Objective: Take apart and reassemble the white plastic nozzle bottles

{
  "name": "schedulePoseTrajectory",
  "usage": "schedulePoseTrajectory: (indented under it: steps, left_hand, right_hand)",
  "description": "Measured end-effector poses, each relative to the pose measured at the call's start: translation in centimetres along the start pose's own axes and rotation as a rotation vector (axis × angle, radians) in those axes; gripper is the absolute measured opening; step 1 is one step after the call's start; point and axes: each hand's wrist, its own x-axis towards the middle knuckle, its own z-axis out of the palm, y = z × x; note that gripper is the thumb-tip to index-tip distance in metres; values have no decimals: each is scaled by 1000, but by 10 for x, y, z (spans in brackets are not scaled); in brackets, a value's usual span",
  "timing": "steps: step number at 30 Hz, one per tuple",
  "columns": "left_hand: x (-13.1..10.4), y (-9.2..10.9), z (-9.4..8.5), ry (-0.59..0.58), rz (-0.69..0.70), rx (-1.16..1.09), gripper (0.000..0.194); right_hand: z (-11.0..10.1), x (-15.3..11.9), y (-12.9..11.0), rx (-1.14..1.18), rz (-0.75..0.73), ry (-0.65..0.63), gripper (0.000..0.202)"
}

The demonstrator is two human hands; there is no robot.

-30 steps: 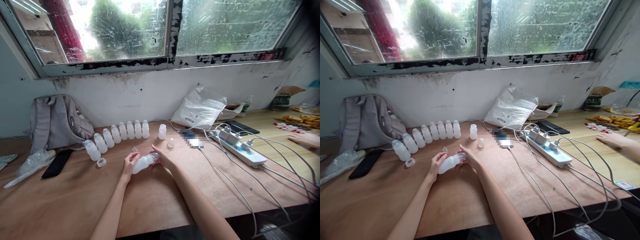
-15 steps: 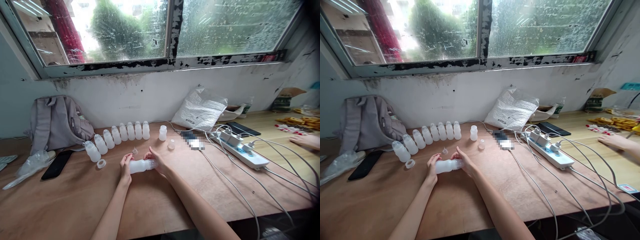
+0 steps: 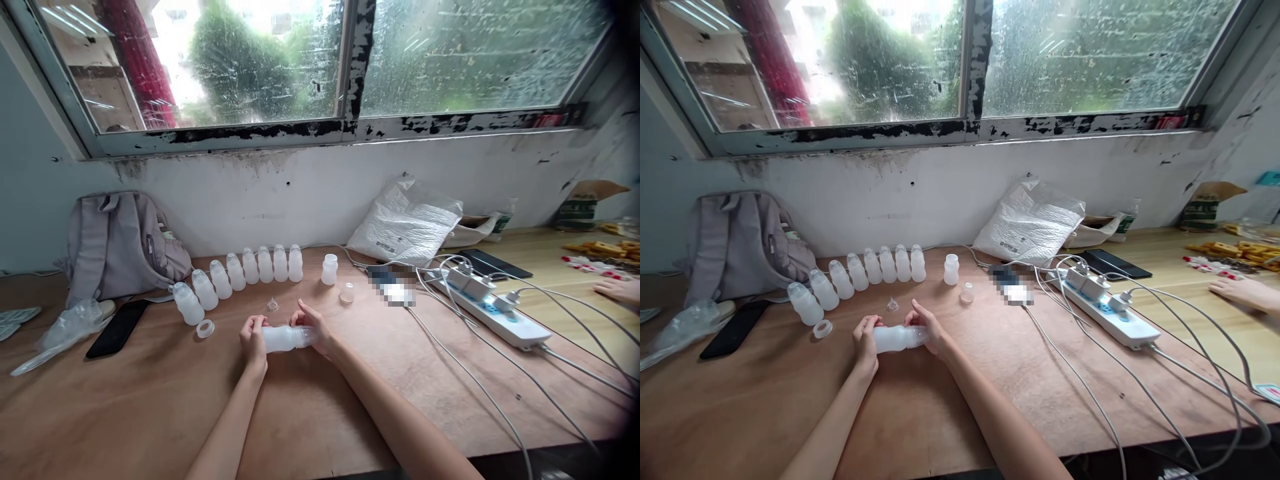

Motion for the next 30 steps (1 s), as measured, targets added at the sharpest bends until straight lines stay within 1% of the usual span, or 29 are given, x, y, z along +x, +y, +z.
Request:
schedulePoseTrajectory:
  steps: [4,13,16,20,22,24,25,28,30]
  left_hand:
    - [-2,-2,1,7,37,49,20]
    - [-3,-4,0,36,101,155,19]
    - [-7,-3,2,44,152,226,18]
    - [-13,-2,4,22,230,315,14]
    - [-15,-1,5,-17,257,340,15]
    - [-18,0,6,-78,302,360,16]
    - [-19,0,7,-108,330,373,17]
    - [-20,-1,12,-192,398,424,18]
    - [-21,-3,14,-274,429,461,17]
  right_hand:
    - [-1,0,0,-19,-18,16,51]
    - [7,0,-1,-5,-48,112,46]
    - [4,2,0,-4,-46,147,43]
    - [0,4,1,-37,-15,147,39]
    - [-2,4,2,-45,-12,168,37]
    - [-6,4,1,-53,-52,244,35]
    - [-8,4,1,-49,-92,312,33]
    - [-15,7,-2,15,-242,574,27]
    - [-19,8,-4,67,-313,719,27]
